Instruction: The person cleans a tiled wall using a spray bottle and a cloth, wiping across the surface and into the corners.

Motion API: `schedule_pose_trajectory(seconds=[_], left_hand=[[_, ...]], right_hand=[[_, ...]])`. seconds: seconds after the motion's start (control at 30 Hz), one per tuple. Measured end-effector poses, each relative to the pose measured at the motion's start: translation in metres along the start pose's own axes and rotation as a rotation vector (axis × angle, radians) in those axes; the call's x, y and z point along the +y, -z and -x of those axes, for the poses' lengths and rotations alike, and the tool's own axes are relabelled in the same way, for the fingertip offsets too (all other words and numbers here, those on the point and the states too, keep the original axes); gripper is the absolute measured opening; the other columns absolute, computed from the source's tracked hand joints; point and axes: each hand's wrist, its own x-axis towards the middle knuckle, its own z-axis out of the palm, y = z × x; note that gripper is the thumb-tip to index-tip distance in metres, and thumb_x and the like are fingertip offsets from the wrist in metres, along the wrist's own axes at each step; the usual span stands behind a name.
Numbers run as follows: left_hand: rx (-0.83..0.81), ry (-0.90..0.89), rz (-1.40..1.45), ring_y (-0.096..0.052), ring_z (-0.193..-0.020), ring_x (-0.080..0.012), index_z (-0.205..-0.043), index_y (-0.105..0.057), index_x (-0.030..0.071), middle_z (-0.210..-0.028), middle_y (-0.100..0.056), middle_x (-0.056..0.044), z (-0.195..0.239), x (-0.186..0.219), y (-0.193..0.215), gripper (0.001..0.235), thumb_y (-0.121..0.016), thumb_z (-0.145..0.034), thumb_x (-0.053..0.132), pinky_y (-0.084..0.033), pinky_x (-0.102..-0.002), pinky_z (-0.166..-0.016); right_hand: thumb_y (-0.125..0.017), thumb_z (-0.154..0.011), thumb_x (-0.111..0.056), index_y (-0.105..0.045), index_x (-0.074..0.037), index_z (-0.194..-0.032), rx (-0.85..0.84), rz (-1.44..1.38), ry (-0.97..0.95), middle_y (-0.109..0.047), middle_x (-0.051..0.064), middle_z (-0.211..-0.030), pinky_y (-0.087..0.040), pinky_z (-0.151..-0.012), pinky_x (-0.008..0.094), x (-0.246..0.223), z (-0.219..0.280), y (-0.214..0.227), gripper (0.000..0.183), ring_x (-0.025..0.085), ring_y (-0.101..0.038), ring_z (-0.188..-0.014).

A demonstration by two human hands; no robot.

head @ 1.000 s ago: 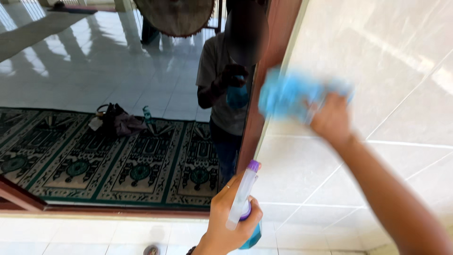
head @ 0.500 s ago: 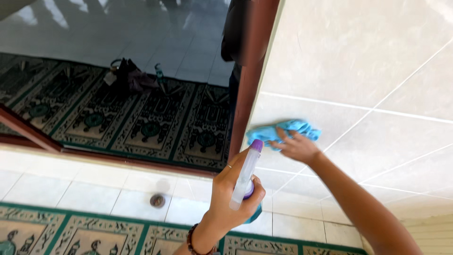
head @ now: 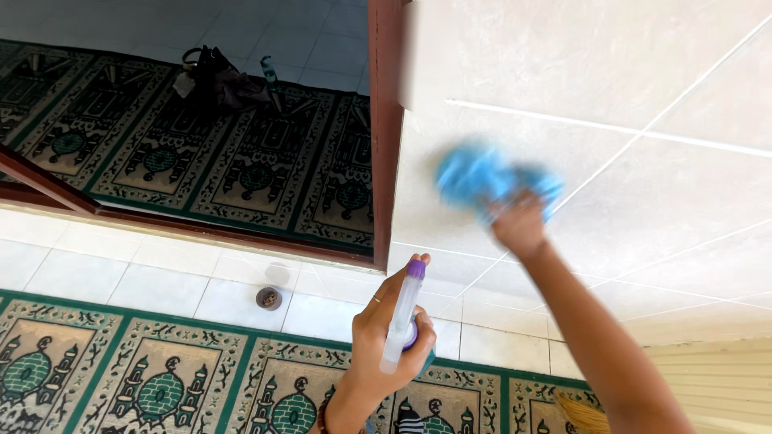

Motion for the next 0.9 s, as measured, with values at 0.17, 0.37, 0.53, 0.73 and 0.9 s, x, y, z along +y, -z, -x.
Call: schedule_pose_trajectory(seconds=[0.17, 0.37, 0.53, 0.73, 0.9], left_hand=[[0.04, 0.006, -0.134, -0.073, -0.067, -0.0115, -0.146, -0.055, 0.003, -0.131, -0.07, -0.02, 0.01, -0.02, 0.011, 0.065, -0.063, -0.082, -0.007, -0.057, -0.025, -0.056], [-0.009, -0.011, -0.077, -0.073, -0.068, -0.011, -0.149, -0.052, 0.003, -0.127, -0.07, -0.02, 0.006, -0.082, 0.017, 0.072, -0.066, -0.079, -0.005, -0.059, -0.025, -0.057], [-0.065, 0.042, 0.031, -0.075, -0.068, -0.0111, -0.149, -0.054, 0.005, -0.13, -0.071, -0.02, 0.043, -0.158, 0.014, 0.071, -0.065, -0.079, -0.005, -0.059, -0.025, -0.056], [-0.122, 0.038, 0.096, -0.076, -0.069, -0.0133, -0.149, -0.053, 0.006, -0.127, -0.072, -0.017, 0.085, -0.261, 0.0, 0.071, -0.065, -0.079, -0.001, -0.059, -0.027, -0.061], [-0.108, -0.183, 0.007, -0.074, -0.078, -0.0196, -0.144, -0.057, 0.004, -0.123, -0.072, -0.018, 0.096, -0.333, -0.012, 0.064, -0.066, -0.081, 0.001, -0.059, -0.031, -0.068]], right_hand=[[-0.075, -0.081, -0.027, -0.069, -0.025, -0.128, -0.183, -0.232, 0.093, -0.059, 0.019, -0.141, -0.047, -0.104, 0.057, 0.017, 0.037, 0.017, 0.048, 0.039, -0.051, -0.132], [-0.074, -0.097, 0.007, -0.075, -0.02, -0.14, 0.391, 0.068, -0.333, -0.055, 0.017, -0.145, -0.046, -0.099, 0.058, 0.045, -0.081, 0.095, 0.05, 0.034, -0.036, -0.135], [-0.076, -0.107, -0.029, -0.069, -0.009, -0.138, 0.357, -0.112, -0.368, -0.052, 0.018, -0.154, -0.032, -0.119, 0.068, -0.063, 0.015, -0.041, 0.038, 0.044, -0.044, -0.145], [-0.078, -0.078, -0.027, -0.066, -0.019, -0.11, -0.182, -0.098, 0.477, -0.057, -0.001, -0.14, -0.041, -0.104, 0.054, -0.173, 0.203, -0.159, 0.034, 0.033, -0.051, -0.14], [-0.062, -0.079, 0.001, -0.07, -0.015, -0.129, 0.359, 0.007, -0.213, -0.058, 0.007, -0.145, -0.044, -0.106, 0.048, -0.04, 0.13, -0.079, 0.054, 0.033, -0.055, -0.136]])
